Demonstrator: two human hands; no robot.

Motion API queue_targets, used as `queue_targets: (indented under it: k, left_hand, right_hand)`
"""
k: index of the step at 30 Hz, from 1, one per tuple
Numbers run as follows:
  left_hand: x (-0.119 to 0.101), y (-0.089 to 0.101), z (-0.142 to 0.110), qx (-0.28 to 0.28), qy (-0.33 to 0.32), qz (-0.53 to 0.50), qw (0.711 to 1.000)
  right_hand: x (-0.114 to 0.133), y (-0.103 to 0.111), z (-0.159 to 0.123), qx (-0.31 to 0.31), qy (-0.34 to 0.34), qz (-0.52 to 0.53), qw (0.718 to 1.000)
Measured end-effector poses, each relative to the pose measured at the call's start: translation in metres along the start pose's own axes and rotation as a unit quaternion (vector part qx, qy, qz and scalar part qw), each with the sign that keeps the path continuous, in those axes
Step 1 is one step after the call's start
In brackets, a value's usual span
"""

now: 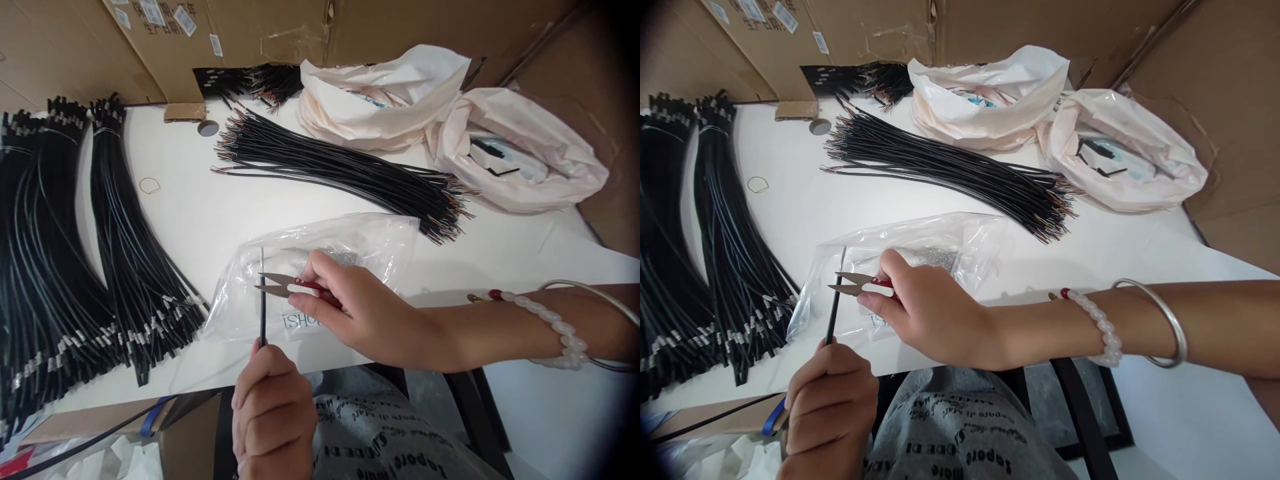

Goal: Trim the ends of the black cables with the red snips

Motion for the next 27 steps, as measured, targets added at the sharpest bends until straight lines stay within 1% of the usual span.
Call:
queue_targets:
  k: [2, 4, 5, 6, 7, 8, 9, 10, 11, 12, 13, 15, 17, 18, 19, 22, 23, 24, 25, 27]
  left_hand:
    - [0.010, 0.015, 0.002, 0.005, 0.031, -0.022, 0.999]
    - [0.024, 0.023, 0.002, 0.038, 0.082, -0.078, 0.993]
    - [0.032, 0.020, 0.000, 0.070, 0.120, -0.124, 0.983]
    - [0.037, 0.010, -0.004, 0.117, 0.162, -0.188, 0.962]
    - [0.040, -0.007, -0.011, 0.181, 0.210, -0.265, 0.924]
    - [0.039, -0.026, -0.022, 0.246, 0.262, -0.344, 0.867]
    - [0.036, -0.045, -0.033, 0.300, 0.312, -0.409, 0.803]
    - [0.031, -0.060, -0.044, 0.339, 0.355, -0.454, 0.744]
    - [0.030, -0.070, -0.052, 0.356, 0.387, -0.475, 0.706]
    - [0.031, -0.077, -0.056, 0.358, 0.408, -0.477, 0.692]
    - [0.033, -0.080, -0.057, 0.354, 0.417, -0.468, 0.694]
    - [0.033, -0.080, -0.053, 0.349, 0.400, -0.461, 0.711]
    - [0.030, -0.074, -0.048, 0.341, 0.371, -0.474, 0.722]
    - [0.027, -0.072, -0.045, 0.340, 0.359, -0.484, 0.722]
    - [0.025, -0.069, -0.044, 0.338, 0.354, -0.493, 0.719]
    - [0.024, -0.067, -0.046, 0.334, 0.382, -0.512, 0.693]
    - [0.025, -0.066, -0.046, 0.331, 0.384, -0.510, 0.695]
    - [0.026, -0.064, -0.044, 0.322, 0.377, -0.499, 0.711]
    - [0.028, -0.060, -0.040, 0.312, 0.363, -0.477, 0.737]
    - [0.032, -0.050, -0.030, 0.284, 0.316, -0.418, 0.803]
  right_hand:
    - [0.000, -0.001, 0.000, 0.004, -0.005, -0.006, 1.000]
    - [-0.001, -0.002, 0.000, 0.010, -0.011, -0.013, 1.000]
    - [0.000, -0.002, 0.000, 0.011, -0.013, -0.017, 1.000]
    - [0.000, -0.002, 0.000, 0.014, -0.016, -0.023, 1.000]
    - [0.000, -0.002, 0.000, 0.016, -0.019, -0.030, 0.999]
    - [0.001, -0.002, 0.000, 0.019, -0.021, -0.037, 0.999]
    - [0.002, -0.001, 0.000, 0.022, -0.023, -0.046, 0.998]
    - [0.003, -0.001, 0.000, 0.029, -0.024, -0.059, 0.998]
    - [0.005, -0.002, 0.000, 0.041, -0.024, -0.074, 0.996]
    - [0.007, -0.003, 0.000, 0.054, -0.023, -0.088, 0.994]
    - [0.008, -0.003, 0.000, 0.065, -0.022, -0.099, 0.993]
    - [0.011, 0.002, -0.001, 0.064, -0.021, -0.101, 0.993]
    - [0.011, 0.012, -0.001, 0.040, -0.021, -0.088, 0.995]
    - [0.009, 0.017, -0.002, 0.027, -0.021, -0.084, 0.996]
    - [0.007, 0.022, -0.003, 0.017, -0.021, -0.086, 0.996]
    - [-0.002, 0.027, -0.004, 0.007, -0.022, -0.103, 0.994]
    - [-0.005, 0.027, -0.003, 0.008, -0.024, -0.109, 0.994]
    - [-0.007, 0.026, -0.003, 0.014, -0.024, -0.110, 0.994]
    - [-0.008, 0.024, -0.002, 0.019, -0.022, -0.109, 0.994]
    - [-0.008, 0.020, -0.001, 0.026, -0.016, -0.103, 0.994]
Point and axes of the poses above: each hand's wrist, its own z-axis towards the middle knuckle, its own y-axis out of the back of the hand, x = y × z, the point moved 10 cm from there along z, towards the middle knuckle, and after that the axes turned 3 degrees about -z, right-handed, at the moved point
